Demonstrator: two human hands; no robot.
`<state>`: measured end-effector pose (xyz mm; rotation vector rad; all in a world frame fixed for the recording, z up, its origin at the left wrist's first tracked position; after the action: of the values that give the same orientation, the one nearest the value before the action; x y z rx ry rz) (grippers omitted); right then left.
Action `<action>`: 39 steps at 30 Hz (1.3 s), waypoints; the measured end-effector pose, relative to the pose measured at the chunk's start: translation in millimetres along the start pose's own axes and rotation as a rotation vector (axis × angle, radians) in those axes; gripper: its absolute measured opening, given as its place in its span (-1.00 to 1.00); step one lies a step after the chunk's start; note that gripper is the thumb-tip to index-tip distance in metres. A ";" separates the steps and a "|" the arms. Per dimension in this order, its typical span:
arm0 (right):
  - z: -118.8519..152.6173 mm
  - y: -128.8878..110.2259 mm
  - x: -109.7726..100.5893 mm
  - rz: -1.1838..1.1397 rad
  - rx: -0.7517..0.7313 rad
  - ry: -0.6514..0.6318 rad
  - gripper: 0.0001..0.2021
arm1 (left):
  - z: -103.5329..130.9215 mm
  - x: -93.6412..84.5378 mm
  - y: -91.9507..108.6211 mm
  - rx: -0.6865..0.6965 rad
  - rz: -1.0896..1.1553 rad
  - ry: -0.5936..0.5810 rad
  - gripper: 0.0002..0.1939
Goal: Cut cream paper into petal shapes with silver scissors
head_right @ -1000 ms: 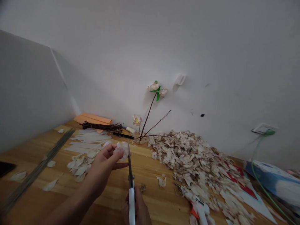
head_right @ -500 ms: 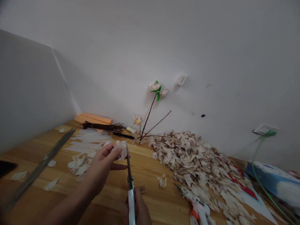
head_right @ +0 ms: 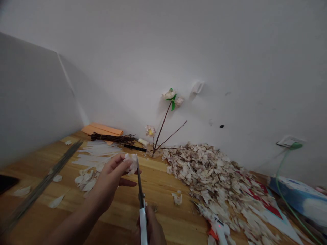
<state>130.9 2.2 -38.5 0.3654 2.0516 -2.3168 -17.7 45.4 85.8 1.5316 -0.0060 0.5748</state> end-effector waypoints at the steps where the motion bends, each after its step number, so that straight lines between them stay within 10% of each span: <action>1: -1.5 0.7 1.3 0.013 -0.011 -0.003 -0.73 | 0.1 -0.5 0.2 0.002 0.006 0.005 -0.76; 39: -5.1 9.3 0.3 0.201 -0.155 0.007 -0.56 | 1.4 -5.2 14.6 0.119 -0.058 0.058 -0.81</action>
<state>133.0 6.0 -48.2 0.5451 2.0727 -2.0322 -27.0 41.3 97.6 1.6248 0.1187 0.5809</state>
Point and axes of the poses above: each hand's wrist, its own z-axis away from the middle knuckle, its own x-axis out of the palm, y = z × x, the point moved 6 cm from there along -z, towards the middle knuckle, and after that the axes turned 10 degrees about y, right-handed, at the moved point
